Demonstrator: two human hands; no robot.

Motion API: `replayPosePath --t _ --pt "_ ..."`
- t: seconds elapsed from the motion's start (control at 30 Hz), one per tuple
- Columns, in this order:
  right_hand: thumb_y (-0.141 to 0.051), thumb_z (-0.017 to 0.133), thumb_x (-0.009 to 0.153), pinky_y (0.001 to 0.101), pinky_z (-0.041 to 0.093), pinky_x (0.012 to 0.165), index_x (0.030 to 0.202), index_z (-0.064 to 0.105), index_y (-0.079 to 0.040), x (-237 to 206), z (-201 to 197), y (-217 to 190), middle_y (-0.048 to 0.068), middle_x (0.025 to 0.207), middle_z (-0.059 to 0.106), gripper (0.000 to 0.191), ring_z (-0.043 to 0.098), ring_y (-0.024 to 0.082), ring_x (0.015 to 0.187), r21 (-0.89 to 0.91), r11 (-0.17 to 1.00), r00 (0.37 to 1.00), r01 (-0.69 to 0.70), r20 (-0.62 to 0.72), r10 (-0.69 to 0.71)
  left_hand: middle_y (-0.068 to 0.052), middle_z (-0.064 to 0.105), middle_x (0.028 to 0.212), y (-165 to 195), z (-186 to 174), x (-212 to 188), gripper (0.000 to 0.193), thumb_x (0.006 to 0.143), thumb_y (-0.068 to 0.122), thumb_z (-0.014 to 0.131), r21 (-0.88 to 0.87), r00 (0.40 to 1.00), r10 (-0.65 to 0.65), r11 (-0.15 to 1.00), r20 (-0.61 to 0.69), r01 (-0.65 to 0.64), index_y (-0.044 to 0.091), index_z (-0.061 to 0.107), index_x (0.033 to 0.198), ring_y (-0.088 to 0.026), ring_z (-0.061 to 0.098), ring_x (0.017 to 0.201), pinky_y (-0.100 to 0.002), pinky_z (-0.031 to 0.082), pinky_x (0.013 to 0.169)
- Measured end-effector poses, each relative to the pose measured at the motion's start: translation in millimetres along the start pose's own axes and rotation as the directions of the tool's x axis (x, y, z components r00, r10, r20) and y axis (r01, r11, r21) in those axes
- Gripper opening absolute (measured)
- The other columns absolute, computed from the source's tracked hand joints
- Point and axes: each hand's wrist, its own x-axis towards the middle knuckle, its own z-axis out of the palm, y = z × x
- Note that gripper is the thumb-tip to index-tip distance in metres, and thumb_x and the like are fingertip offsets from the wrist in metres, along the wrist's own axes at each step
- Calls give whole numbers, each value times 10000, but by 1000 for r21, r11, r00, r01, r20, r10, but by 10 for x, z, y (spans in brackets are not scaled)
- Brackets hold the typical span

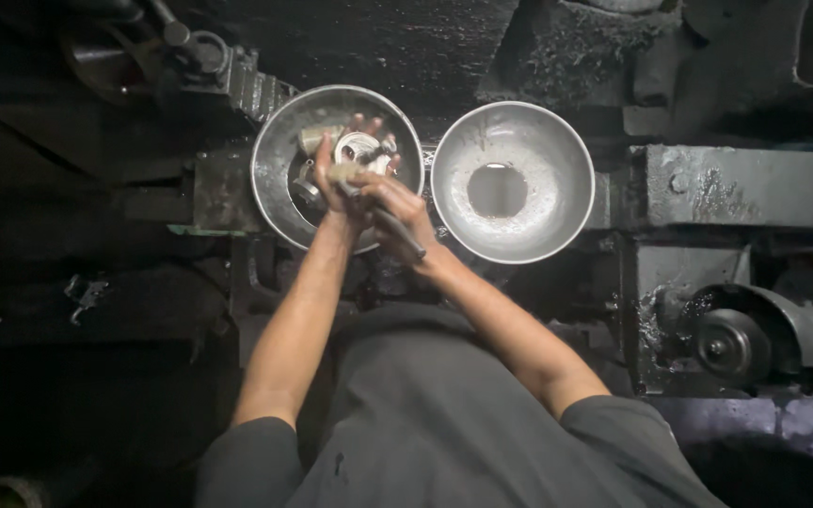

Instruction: The person holds small metal faucet-like components against a spinning bench grinding/polishing wheel, repositioning each part to grind its surfaces, occasionally dipping parts into a water bowl, and placing finished parts into a bowl of completed pieces.

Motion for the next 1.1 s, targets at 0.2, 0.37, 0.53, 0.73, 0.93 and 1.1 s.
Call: replayPosePath --t 0.2,0.37,0.53,0.73,0.93,1.1 --pt "77 643 863 334 614 771 1007 638 -21 -21 -275 458 133 1112 766 173 741 259 942 209 829 854 -519 102 509 -148 689 1329 290 -74 6 440 953 257 589 600 991 119 798 -57 -61 113 612 1368 -310 691 1155 -452 587 981" --pt "98 619 838 430 495 1069 1206 652 -22 -92 -360 601 181 1332 658 389 609 372 1251 -162 978 944 -135 279 176 -172 781 1023 411 -64 112 204 931 188 739 934 923 310 -338 230 -119 104 776 1114 -264 758 939 -403 582 857" --pt "54 618 802 422 462 1077 1269 632 -61 -116 -434 408 165 1323 623 481 559 373 1265 -266 895 806 -358 397 440 -227 731 909 223 -77 191 244 906 170 750 796 943 294 -603 157 55 111 762 1142 -392 721 872 -481 573 783" --pt "14 645 908 398 502 1025 1193 673 -50 -204 -845 66 131 1279 681 293 643 308 1211 -146 887 818 -438 344 461 -192 754 985 181 -238 280 341 863 -29 653 750 959 54 -637 278 -182 106 763 1157 -328 754 917 -447 591 849" --pt "38 608 933 331 564 943 1109 713 -27 -383 -1095 -124 87 1126 753 215 732 225 1068 -63 829 801 -555 227 554 -152 750 1024 346 -279 477 339 846 2 685 725 942 -90 -615 323 -308 115 761 1156 -328 743 899 -434 585 829" --pt "60 617 910 333 561 912 1110 715 -24 -610 -1113 -179 91 1126 755 238 728 211 1063 -70 809 781 -584 223 583 -146 765 1011 364 -327 548 385 761 -50 620 521 883 -182 -749 433 -410 109 782 1072 -320 746 920 -439 591 845"
